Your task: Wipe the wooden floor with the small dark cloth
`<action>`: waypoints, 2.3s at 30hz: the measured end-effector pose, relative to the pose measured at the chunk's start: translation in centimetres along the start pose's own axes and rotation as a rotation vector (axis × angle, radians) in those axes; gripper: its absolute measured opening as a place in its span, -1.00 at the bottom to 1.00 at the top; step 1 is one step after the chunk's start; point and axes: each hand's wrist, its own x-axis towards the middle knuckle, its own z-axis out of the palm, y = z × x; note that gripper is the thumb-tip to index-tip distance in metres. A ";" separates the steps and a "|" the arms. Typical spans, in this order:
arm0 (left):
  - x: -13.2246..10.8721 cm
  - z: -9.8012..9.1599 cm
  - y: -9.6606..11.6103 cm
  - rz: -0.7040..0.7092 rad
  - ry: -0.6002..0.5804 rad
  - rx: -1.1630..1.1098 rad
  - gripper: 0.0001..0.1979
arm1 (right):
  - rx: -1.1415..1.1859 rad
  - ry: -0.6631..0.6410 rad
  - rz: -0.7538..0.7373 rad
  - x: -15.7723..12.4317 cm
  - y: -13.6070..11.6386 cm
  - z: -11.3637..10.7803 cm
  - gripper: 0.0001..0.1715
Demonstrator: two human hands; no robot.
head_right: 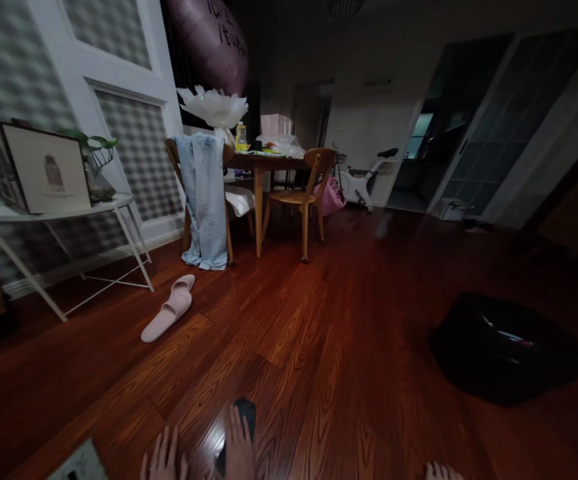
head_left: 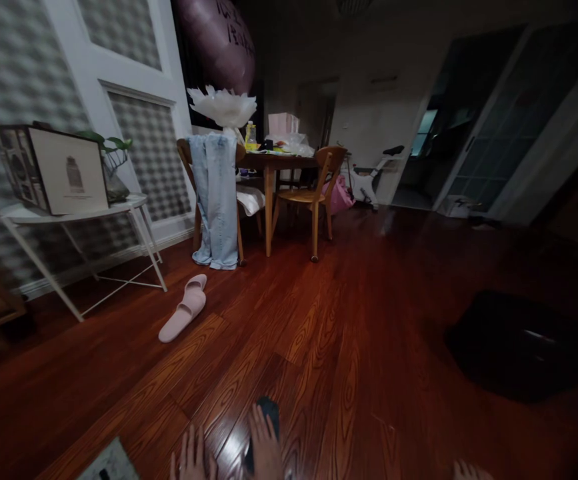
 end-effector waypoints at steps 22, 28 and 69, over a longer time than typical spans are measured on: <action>-0.2 -1.4 0.5 0.006 -0.019 0.033 -0.31 | 0.046 -0.017 0.239 -2.8 2.4 0.2 -0.16; -0.1 -0.6 0.3 -0.004 0.002 0.030 -0.34 | 0.153 -0.203 -0.138 -1.3 -2.8 3.8 -0.35; -0.2 -0.4 0.1 0.002 0.014 0.011 -0.35 | 0.023 0.012 0.205 -0.1 7.3 -6.1 -0.26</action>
